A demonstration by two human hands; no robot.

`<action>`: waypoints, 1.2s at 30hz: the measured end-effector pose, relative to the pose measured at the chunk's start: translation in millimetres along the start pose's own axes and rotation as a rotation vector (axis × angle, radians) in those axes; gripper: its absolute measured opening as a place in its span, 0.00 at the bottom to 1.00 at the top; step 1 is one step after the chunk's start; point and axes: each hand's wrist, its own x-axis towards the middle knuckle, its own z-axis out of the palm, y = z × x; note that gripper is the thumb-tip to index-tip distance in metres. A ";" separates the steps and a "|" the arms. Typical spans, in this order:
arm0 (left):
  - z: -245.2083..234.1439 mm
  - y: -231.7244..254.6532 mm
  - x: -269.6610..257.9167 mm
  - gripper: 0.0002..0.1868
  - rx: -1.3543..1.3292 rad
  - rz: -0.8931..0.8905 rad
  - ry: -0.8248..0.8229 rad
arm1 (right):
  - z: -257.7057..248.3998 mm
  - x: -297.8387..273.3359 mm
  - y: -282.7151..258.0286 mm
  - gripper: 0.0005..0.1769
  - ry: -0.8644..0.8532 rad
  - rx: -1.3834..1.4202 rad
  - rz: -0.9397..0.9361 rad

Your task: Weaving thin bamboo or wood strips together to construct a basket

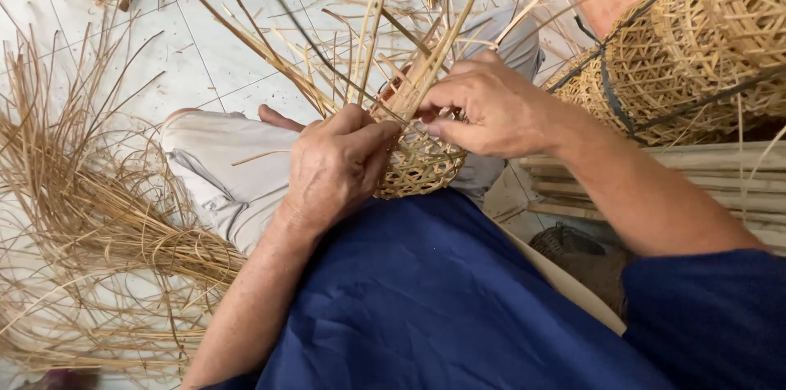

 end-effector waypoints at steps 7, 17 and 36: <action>6.3 4.5 -0.9 0.05 0.083 0.063 -0.016 | 17.8 0.4 13.0 0.10 0.499 -0.354 -0.153; 4.6 6.7 5.0 0.10 0.044 0.090 0.022 | 18.3 27.0 -2.4 0.09 0.397 -0.146 -0.225; 7.7 4.2 0.1 0.07 0.009 0.061 0.036 | 14.7 28.8 8.0 0.08 0.096 0.774 0.042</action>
